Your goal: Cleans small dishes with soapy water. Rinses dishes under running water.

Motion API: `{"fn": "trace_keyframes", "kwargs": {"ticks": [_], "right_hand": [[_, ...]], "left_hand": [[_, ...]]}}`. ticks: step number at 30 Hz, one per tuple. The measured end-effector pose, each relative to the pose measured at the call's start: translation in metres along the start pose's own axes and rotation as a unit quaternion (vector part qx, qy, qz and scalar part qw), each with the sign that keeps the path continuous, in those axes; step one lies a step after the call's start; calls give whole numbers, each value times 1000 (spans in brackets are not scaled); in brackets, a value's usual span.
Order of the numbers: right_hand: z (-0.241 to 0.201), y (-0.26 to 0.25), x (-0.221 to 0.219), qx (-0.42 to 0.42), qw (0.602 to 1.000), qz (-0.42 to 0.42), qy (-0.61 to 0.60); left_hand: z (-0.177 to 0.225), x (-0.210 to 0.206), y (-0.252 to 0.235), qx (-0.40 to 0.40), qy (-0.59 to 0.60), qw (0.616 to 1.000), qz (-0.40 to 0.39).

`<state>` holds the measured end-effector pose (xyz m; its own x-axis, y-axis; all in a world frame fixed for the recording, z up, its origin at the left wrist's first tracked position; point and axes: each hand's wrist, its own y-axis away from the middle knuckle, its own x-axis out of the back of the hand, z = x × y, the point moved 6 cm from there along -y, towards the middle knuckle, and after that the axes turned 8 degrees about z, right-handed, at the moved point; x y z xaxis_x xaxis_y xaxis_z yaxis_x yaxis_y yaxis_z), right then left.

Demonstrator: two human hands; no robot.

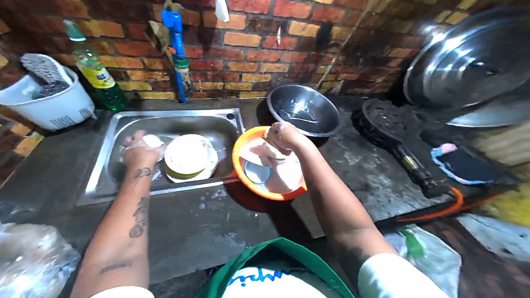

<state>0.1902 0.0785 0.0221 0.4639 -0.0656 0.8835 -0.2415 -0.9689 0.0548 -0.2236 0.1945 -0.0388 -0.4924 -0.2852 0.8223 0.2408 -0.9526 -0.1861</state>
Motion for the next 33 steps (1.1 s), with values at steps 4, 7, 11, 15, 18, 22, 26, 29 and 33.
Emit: {"fn": "trace_keyframes", "kwargs": {"ticks": [4,7,11,15,18,22,26,29,33], "right_hand": [[36,12,-29,-63,987,-44,143],[47,13,-52,-46,985,-68,152],[47,23,-54,-3,993,-30,110],[62,27,-50,-15,1000,9,23],[75,34,-45,-35,992,66,-98],[81,49,-22,-51,948,226,-216],[59,67,-19,-9,1000,24,-4],[40,89,-45,59,981,-158,100],[25,108,-57,58,965,-206,152]], "left_hand": [[84,-8,31,-141,21,990,6],[202,-46,81,-317,130,937,-69],[293,-115,147,-327,25,899,-291],[318,-137,170,-331,-153,882,-299],[328,-128,169,-281,-178,889,-316],[340,-115,161,-231,-181,904,-312],[351,-102,168,-293,-179,902,-262],[346,-110,176,-327,-212,888,-243],[340,-117,173,-383,-166,877,-238]]}}
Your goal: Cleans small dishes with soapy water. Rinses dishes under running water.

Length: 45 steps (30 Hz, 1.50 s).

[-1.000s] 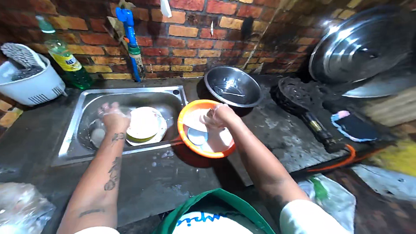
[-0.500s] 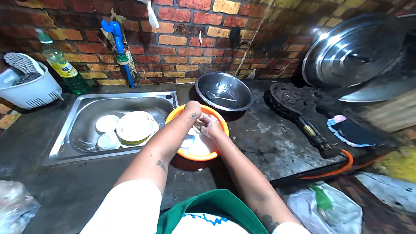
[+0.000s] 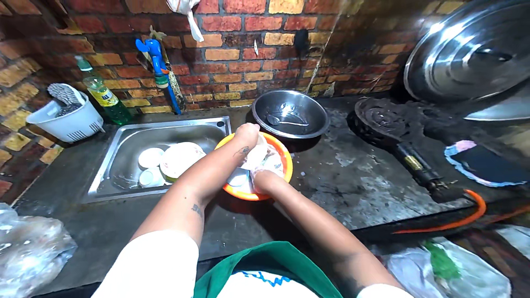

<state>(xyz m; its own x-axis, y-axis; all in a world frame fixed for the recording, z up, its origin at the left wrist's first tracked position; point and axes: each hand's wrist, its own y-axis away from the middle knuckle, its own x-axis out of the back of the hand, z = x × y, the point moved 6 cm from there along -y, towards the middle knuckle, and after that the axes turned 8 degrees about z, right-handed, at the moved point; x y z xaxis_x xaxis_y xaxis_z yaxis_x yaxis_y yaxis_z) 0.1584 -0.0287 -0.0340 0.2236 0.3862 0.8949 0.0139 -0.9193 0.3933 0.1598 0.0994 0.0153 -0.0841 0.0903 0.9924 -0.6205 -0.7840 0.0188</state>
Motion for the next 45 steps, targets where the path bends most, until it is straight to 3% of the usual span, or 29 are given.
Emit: {"fn": "trace_keyframes", "kwargs": {"ticks": [3,5,7,10,13,15,17,19,21,24,26,30,31,32,33,34,36,37,38,39,42,45], "right_hand": [[15,-14,-3,42,998,-46,-29],[36,-19,8,66,987,-28,-143],[57,-12,30,64,947,46,-311],[62,-10,54,115,840,255,-465],[36,-15,65,242,781,503,-281],[22,-20,66,310,740,582,-133],[15,-28,66,278,771,573,-21],[7,-29,70,168,865,471,35],[4,-31,68,87,910,405,-9],[7,-43,55,19,926,327,-189],[12,-55,45,-11,873,291,-391],[13,-58,51,-101,624,295,-716],[11,-58,55,-107,576,303,-752],[9,-58,57,-105,560,318,-758],[8,-58,58,-82,582,335,-736],[9,-56,60,-40,635,349,-688],[8,-48,68,87,790,350,-497],[6,-43,71,142,850,339,-377],[3,-39,73,185,881,335,-278],[1,-38,74,220,885,350,-215],[0,-35,76,314,832,446,-105],[-5,-38,78,243,882,404,9]], "left_hand": [[6,13,12,-110,13,992,55],[2,27,27,-118,-6,988,104],[-12,37,40,-63,28,986,149],[-37,31,49,36,170,972,156],[-42,13,52,50,323,940,102],[-36,15,57,49,361,928,80],[-35,21,59,38,333,938,94],[-37,26,59,24,296,946,128],[-37,29,59,21,276,949,153],[-42,18,59,31,307,933,184],[-47,8,58,62,361,913,179],[-41,-6,56,130,460,864,157],[-37,-2,57,129,452,869,156],[-36,2,53,126,442,876,147],[-36,8,49,118,433,882,144],[-38,14,45,106,429,886,140],[-42,26,41,83,415,898,118],[-44,30,42,81,407,905,95],[-45,31,42,88,409,906,69],[-46,28,43,107,427,897,43],[-45,7,50,180,478,859,-24],[-51,-2,50,169,438,883,-18]]}}
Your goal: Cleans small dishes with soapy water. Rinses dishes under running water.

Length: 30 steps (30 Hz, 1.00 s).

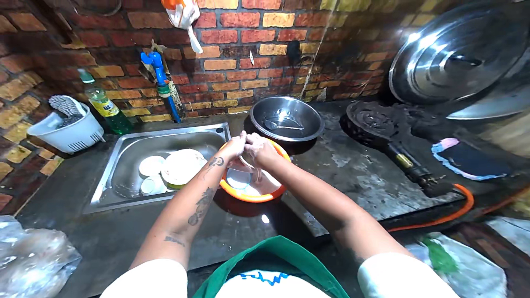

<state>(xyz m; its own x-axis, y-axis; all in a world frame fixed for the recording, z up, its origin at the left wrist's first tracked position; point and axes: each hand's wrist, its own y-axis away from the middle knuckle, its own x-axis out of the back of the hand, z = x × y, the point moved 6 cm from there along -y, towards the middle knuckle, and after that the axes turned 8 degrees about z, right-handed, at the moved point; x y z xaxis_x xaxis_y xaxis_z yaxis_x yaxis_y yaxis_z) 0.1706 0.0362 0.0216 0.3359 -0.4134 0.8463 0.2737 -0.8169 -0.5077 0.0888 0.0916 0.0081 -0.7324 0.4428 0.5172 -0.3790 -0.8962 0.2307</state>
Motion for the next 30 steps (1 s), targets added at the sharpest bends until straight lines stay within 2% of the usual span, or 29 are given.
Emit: {"fn": "trace_keyframes", "kwargs": {"ticks": [3,6,9,11,13,15,17,19,21,23,26,28,30], "right_hand": [[1,-2,-3,-159,971,-147,100],[5,8,-7,-275,938,-212,0],[11,5,-19,-295,924,-155,-190],[17,0,-17,-300,918,-42,-256],[20,0,-3,-287,917,109,-253],[20,4,11,-233,916,240,-223],[12,8,13,-122,928,277,-219],[-1,9,10,-6,938,281,-201],[-6,9,11,32,940,308,-146],[-4,7,19,-23,942,324,-83],[1,9,32,-195,927,321,-3],[-4,12,33,-311,922,231,13],[-10,18,32,-365,921,133,12]], "left_hand": [[6,-2,-1,-65,-11,997,32],[-1,-3,-2,-83,-11,993,89],[-11,-3,1,-51,52,991,111],[-14,-7,11,-2,142,985,95],[-13,-9,19,30,189,980,59],[-11,-6,23,57,194,979,10],[-11,-2,25,64,171,983,-22],[-8,3,28,57,90,994,-32],[-3,3,34,6,41,999,-7],[-4,-1,30,-32,61,997,33],[10,-10,37,-101,137,981,97],[12,-14,45,-133,148,969,143],[12,-18,48,-153,134,965,164]]}}
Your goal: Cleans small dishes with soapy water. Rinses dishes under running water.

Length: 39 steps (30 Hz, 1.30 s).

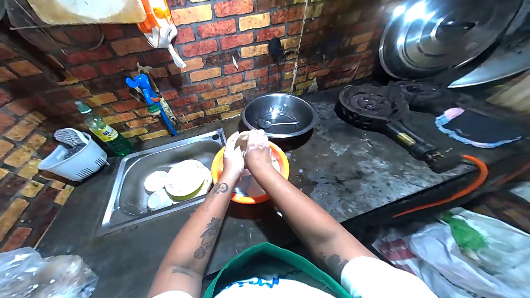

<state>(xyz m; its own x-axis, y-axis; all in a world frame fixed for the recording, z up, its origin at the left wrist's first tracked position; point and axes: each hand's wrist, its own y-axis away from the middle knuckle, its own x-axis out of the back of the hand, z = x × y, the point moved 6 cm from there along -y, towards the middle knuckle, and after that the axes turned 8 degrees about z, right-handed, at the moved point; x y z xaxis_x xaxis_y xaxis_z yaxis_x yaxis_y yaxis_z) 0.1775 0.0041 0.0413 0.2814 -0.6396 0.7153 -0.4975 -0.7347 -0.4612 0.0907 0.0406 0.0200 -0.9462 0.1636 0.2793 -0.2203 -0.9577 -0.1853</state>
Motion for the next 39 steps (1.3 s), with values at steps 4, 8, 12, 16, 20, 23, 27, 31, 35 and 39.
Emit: {"fn": "trace_keyframes", "kwargs": {"ticks": [4,8,12,16,20,23,27,31,35,39], "right_hand": [[12,-3,-8,49,994,-66,-66],[10,4,-17,78,940,-233,-238],[5,0,-5,69,916,-327,-222],[12,-7,13,-68,781,-318,-532],[41,-23,16,-121,731,-264,-618],[71,-42,9,-188,828,-116,-515],[26,-1,16,116,908,85,-393],[22,1,23,139,900,140,-389],[40,-24,26,-16,867,96,-488],[13,1,46,225,866,151,-421]], "left_hand": [[-3,0,-7,11,-148,987,-62],[-9,17,-22,49,-112,984,-128],[8,-12,-15,189,152,965,-98],[5,-18,-26,153,228,946,-170],[-10,-6,-24,153,283,923,-213],[-28,11,-22,117,215,955,-167],[-20,9,-21,-8,67,981,-183],[-3,0,-4,-90,48,975,-195],[6,-10,4,-87,85,980,-155],[4,-9,-6,-97,118,971,-183]]}}
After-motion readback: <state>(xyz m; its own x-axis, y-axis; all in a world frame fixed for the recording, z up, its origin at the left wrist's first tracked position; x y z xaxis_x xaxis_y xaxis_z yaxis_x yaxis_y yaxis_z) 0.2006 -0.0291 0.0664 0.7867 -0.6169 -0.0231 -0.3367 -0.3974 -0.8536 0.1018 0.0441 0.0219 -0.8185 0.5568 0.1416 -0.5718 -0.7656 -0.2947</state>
